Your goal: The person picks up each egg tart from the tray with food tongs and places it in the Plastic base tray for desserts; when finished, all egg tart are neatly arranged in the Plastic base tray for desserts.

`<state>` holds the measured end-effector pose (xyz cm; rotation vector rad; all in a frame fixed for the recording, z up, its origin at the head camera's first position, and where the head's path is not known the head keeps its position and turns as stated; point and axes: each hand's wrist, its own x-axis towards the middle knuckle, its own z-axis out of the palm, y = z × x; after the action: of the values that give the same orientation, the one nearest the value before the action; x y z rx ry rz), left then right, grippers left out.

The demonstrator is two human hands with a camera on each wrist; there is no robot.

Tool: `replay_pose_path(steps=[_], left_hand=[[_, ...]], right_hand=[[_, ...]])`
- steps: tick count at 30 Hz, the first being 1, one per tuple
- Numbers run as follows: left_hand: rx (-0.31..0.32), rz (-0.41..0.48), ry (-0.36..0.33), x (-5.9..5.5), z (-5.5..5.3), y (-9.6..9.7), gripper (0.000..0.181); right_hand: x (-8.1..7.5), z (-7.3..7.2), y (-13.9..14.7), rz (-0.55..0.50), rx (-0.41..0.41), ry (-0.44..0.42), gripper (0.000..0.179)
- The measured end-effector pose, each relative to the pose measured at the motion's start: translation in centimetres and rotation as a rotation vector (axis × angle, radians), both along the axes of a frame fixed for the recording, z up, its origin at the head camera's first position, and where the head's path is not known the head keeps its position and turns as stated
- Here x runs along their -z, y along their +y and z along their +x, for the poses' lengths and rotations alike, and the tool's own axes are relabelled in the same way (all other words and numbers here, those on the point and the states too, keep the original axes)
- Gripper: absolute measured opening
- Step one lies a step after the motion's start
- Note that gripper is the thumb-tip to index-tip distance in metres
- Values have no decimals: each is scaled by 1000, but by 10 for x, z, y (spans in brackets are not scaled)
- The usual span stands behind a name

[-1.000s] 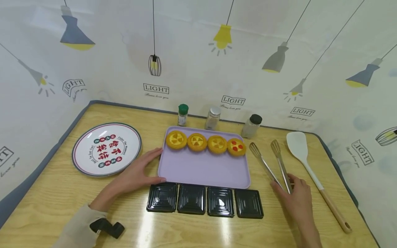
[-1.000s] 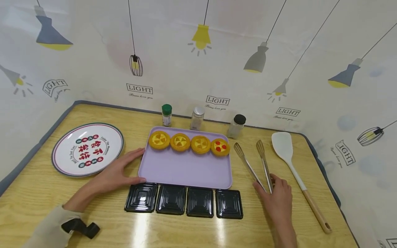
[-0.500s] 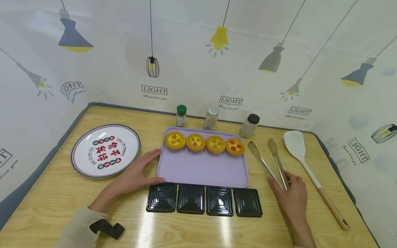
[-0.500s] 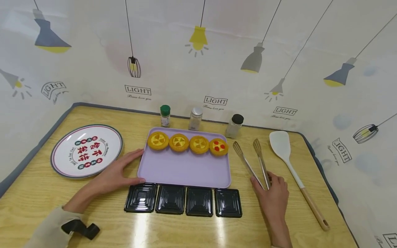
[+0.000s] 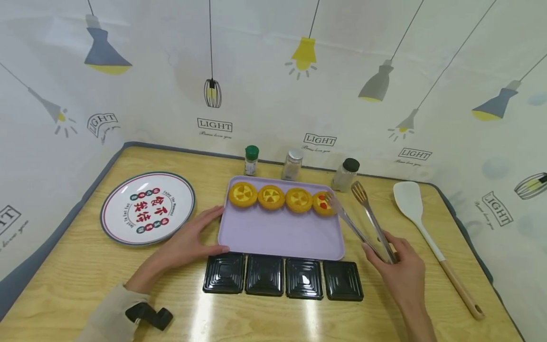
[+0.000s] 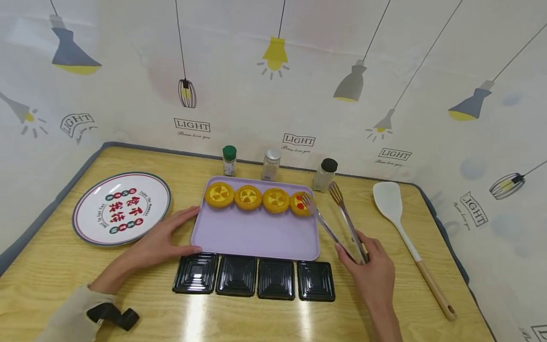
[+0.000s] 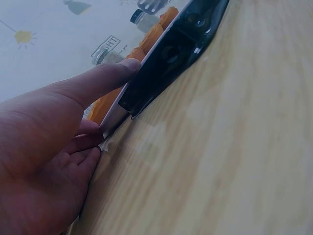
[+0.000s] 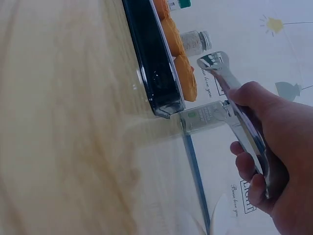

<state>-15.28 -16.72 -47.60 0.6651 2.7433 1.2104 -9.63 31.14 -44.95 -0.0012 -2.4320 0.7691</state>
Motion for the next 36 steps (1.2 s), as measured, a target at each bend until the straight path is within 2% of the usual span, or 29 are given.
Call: replay_pose_path(steps=[9,36], left_hand=[[-1,-6,-9,-1,0,0,101],[-12,-19,-28,-2,0,1,102]], right_hand=[[-3,2,-4,88,-48,-86,51],[4,-3,-5,177,-79,-86,51]])
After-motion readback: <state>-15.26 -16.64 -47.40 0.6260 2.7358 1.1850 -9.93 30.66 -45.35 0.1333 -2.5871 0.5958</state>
